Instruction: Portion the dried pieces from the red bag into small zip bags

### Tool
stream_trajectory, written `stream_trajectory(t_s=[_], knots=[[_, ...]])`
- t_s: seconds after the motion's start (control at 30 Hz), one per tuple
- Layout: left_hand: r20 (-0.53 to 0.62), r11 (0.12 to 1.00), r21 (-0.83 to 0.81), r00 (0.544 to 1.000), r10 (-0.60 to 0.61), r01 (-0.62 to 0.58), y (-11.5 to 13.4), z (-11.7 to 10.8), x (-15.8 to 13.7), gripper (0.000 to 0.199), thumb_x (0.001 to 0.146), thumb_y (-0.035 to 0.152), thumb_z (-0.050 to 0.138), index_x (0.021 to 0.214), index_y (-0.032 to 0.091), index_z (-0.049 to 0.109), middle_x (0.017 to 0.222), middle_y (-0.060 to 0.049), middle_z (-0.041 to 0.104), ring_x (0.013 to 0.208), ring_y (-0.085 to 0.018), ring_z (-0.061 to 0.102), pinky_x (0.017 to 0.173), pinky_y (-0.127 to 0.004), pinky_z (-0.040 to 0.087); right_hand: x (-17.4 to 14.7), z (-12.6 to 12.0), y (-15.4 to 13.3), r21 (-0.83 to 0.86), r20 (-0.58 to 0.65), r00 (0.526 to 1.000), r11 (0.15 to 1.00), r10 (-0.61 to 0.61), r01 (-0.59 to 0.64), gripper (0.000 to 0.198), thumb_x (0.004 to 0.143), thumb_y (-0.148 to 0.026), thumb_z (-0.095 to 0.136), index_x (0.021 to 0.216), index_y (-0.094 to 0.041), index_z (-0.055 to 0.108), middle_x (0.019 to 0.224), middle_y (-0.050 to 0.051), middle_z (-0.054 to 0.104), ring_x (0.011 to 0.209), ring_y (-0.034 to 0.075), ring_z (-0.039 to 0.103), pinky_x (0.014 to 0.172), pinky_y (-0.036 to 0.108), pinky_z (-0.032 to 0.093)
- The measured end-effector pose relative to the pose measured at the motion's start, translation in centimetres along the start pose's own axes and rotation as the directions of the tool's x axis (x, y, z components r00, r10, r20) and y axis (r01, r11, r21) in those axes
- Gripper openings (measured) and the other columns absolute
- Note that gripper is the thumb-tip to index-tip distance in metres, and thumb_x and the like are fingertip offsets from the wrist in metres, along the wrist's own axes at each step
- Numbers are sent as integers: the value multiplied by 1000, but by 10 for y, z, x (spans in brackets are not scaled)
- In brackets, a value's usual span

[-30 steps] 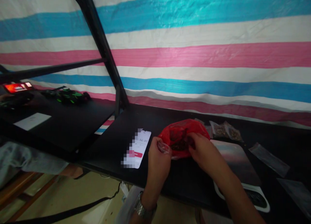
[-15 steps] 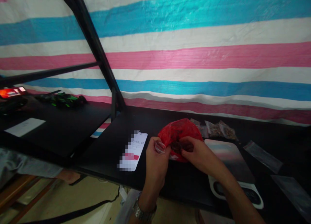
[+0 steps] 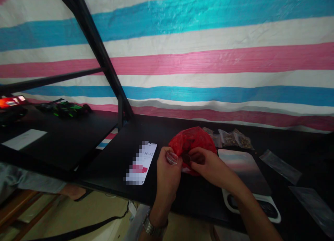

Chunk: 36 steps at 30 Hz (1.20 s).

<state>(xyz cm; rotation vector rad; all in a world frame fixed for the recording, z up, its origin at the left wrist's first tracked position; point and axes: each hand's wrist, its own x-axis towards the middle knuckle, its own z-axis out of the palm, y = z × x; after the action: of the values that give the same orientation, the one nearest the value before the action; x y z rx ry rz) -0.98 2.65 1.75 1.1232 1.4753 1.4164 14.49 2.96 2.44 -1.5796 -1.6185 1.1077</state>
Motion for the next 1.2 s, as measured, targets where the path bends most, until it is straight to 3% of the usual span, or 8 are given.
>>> stream_trajectory(t_s=[0.2, 0.37, 0.47, 0.63, 0.73, 0.83, 0.97, 1.2], knots=[[24, 996, -86, 999, -28, 30, -3, -2, 1, 19, 71, 17, 69, 86, 21, 59, 76, 6, 58, 67, -12, 55, 64, -24, 46, 0, 2, -2, 77, 83, 996, 996, 43, -49, 23, 87, -17, 67, 109, -19, 74, 102, 6, 81, 92, 19, 76, 78, 29, 58], [143, 931, -310, 977, -155, 193, -3, -4, 1, 29, 69, 26, 74, 92, 21, 58, 81, 3, 65, 71, -14, 61, 65, -25, 49, 0, 3, -8, 198, 94, 993, 977, 67, -84, 18, 88, -19, 66, 105, -19, 73, 95, 3, 79, 86, 17, 74, 74, 27, 54], [158, 923, -319, 972, -173, 216, -6, -7, 3, 33, 71, 28, 75, 97, 21, 57, 84, 2, 66, 74, -15, 63, 69, -28, 50, -2, 0, -12, 253, 105, 989, 959, 101, -125, 19, 88, -20, 67, 106, -19, 73, 92, 2, 78, 83, 16, 72, 72, 26, 52], [-26, 999, 15, 999, 37, -37, -10, -15, 11, 17, 79, 24, 67, 93, 22, 59, 88, -1, 62, 83, -21, 61, 80, -37, 52, -1, -8, -13, 269, 77, 991, 955, 108, -125, 19, 87, -22, 65, 105, -20, 72, 85, 1, 76, 77, 16, 71, 68, 26, 51], [-200, 925, 305, 934, 295, -227, -6, -17, 9, 14, 81, 17, 67, 94, 23, 63, 104, -7, 62, 104, -27, 59, 97, -45, 49, -1, -13, -13, 259, 10, 995, 961, 96, -95, 23, 87, -24, 66, 109, -21, 71, 89, 2, 78, 77, 17, 71, 69, 27, 53], [-163, 851, 394, 885, 437, -348, -1, -15, 3, 20, 88, 19, 67, 107, 24, 68, 112, -9, 64, 112, -31, 59, 101, -48, 48, -5, -19, -20, 308, -44, 998, 951, 41, -26, 25, 86, -28, 67, 111, -22, 70, 99, 5, 80, 85, 19, 75, 75, 30, 58], [-49, 892, 294, 926, 374, -344, -5, -7, -5, 35, 90, 18, 67, 124, 25, 66, 109, -8, 72, 103, -29, 66, 95, -46, 52, -17, -26, -37, 368, -44, 997, 927, -61, 73, 28, 85, -36, 70, 111, -24, 70, 107, 7, 81, 97, 23, 78, 83, 34, 62], [33, 929, 259, 963, 266, -265, -12, -2, -7, 39, 81, 4, 63, 114, 24, 72, 114, -8, 76, 108, -29, 68, 96, -47, 53, -31, -14, -48, 215, -53, 988, 964, -147, 155, 26, 86, -35, 67, 109, -23, 69, 108, 6, 78, 96, 21, 76, 87, 35, 61]])
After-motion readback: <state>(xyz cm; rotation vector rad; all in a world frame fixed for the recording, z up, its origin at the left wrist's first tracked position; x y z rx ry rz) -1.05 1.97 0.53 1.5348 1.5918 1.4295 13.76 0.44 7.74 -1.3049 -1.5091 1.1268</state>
